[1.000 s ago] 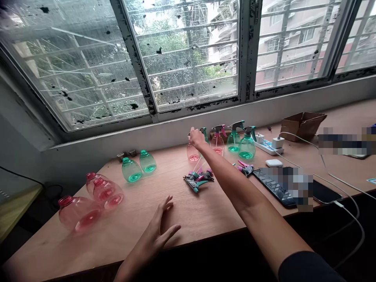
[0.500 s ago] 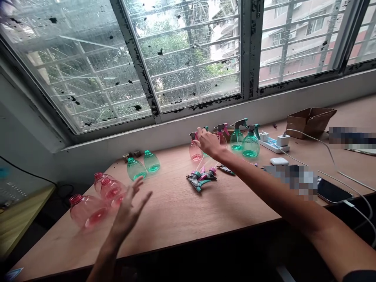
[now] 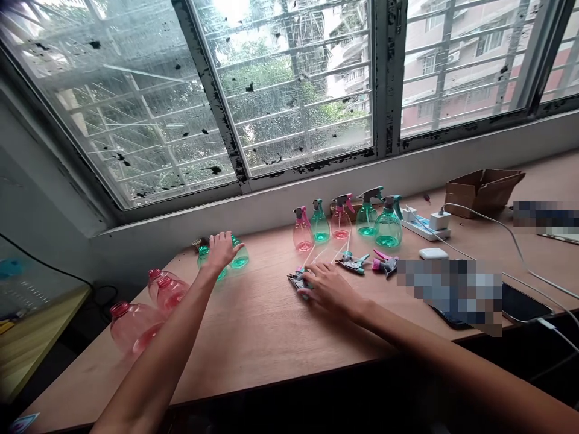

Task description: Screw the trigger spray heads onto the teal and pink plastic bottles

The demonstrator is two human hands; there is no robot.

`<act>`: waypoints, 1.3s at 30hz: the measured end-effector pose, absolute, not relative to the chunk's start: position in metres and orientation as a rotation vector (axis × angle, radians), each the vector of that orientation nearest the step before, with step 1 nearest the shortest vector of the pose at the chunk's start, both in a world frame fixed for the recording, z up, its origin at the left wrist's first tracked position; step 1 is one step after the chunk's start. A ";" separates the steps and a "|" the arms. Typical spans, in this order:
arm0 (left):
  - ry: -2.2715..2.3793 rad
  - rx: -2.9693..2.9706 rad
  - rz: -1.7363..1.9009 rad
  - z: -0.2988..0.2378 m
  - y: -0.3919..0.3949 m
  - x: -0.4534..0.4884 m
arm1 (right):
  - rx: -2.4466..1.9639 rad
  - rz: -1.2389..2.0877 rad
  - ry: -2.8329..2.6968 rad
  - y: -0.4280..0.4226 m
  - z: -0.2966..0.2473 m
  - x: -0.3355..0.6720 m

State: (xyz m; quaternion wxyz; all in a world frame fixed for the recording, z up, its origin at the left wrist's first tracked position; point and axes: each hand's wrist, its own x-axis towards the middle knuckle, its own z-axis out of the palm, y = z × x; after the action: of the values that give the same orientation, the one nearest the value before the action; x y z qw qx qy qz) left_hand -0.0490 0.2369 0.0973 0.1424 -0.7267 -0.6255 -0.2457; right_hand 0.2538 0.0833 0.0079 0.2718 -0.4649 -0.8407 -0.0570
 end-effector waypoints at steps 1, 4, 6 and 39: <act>-1.800 -2.112 -0.684 0.095 0.237 -0.049 | -1.258 -0.158 -2.267 0.080 0.006 0.253; -1.759 -2.174 -0.650 0.089 0.231 -0.048 | -1.302 -0.163 -2.266 0.077 0.002 0.248; -1.717 -2.220 -0.665 0.085 0.224 -0.043 | -1.349 -0.155 -2.240 0.080 -0.002 0.242; -1.776 -2.399 -1.337 -0.009 0.028 -0.029 | -0.850 0.807 -1.267 0.005 -0.018 0.246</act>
State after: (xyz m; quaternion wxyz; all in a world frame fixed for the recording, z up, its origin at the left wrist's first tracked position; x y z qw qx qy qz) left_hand -0.0285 0.0275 -0.0091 -0.0644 -0.7319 -0.5420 -0.4079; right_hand 0.2463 0.0055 -0.0181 0.6502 -0.3742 -0.5577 0.3553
